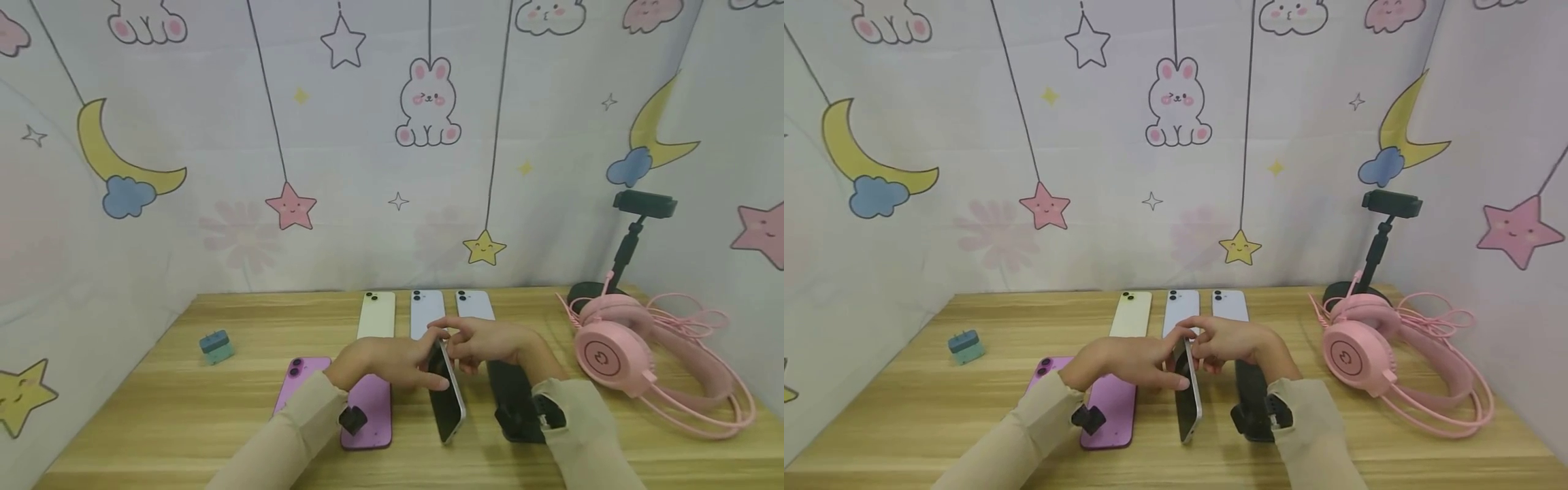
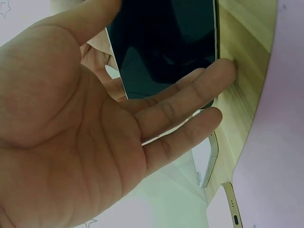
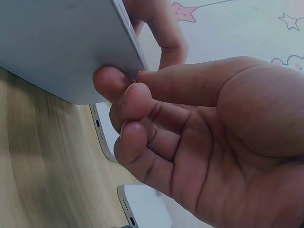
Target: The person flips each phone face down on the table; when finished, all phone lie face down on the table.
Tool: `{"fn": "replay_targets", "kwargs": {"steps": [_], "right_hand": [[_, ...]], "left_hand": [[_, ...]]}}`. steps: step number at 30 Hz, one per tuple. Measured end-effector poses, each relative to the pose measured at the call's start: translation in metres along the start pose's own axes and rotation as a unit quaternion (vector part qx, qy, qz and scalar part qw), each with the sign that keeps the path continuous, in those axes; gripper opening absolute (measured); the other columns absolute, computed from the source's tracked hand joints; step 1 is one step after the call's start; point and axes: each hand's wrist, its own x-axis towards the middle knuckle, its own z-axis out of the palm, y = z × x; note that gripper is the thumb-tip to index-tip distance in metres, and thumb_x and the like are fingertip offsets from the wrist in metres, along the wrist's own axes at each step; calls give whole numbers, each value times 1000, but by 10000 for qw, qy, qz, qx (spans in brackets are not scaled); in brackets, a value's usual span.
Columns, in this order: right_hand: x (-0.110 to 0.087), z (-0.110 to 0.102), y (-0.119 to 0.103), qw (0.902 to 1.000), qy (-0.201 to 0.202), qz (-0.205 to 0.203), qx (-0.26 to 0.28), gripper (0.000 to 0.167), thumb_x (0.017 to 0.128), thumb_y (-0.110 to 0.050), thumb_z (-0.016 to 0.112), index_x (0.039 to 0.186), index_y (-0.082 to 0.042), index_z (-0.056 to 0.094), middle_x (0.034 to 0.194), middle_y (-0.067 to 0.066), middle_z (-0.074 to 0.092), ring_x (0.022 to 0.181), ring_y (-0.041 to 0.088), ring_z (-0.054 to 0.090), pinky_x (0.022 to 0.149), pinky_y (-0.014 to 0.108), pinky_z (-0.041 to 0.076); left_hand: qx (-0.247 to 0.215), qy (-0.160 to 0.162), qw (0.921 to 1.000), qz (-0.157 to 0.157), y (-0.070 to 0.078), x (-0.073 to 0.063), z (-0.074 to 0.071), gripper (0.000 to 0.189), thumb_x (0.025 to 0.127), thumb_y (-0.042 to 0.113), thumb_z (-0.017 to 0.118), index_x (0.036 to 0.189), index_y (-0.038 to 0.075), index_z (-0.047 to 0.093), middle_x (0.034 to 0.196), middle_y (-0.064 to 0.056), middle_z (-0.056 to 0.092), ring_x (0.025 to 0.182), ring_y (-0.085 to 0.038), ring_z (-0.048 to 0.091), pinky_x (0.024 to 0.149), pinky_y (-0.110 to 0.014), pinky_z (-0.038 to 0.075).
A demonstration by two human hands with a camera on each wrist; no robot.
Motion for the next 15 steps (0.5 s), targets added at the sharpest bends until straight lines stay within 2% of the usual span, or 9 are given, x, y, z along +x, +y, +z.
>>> {"fn": "replay_targets", "kwargs": {"steps": [4,7,11,15], "right_hand": [[0,0,0,10000,-53,34,45,59,101,-3,51,155,-3,27,91,9,60,63,16,53,61,31,46],[0,1,0,9999,-62,136,36,57,101,-4,53,153,-7,31,92,11,62,65,18,54,61,31,47],[0,2,0,9991,-57,416,31,60,98,-8,58,152,-12,32,92,14,64,67,19,57,60,32,47],[1,3,1,9986,-92,521,51,63,97,-12,62,152,-14,32,94,15,66,68,20,58,59,32,49]], "left_hand": [[43,85,9999,-89,2,-1,-1,60,104,43,51,142,12,17,81,-1,56,70,-11,57,68,-24,45],[63,158,9997,-169,2,-3,-1,61,104,44,51,143,11,18,81,0,58,71,-12,59,71,-24,47],[68,147,9998,-79,3,-3,-2,60,104,42,52,144,8,22,93,-2,63,79,-9,61,76,-24,48],[49,80,10000,-24,2,-6,-5,50,103,38,54,138,11,30,95,-2,64,81,-8,60,73,-23,48]]}}
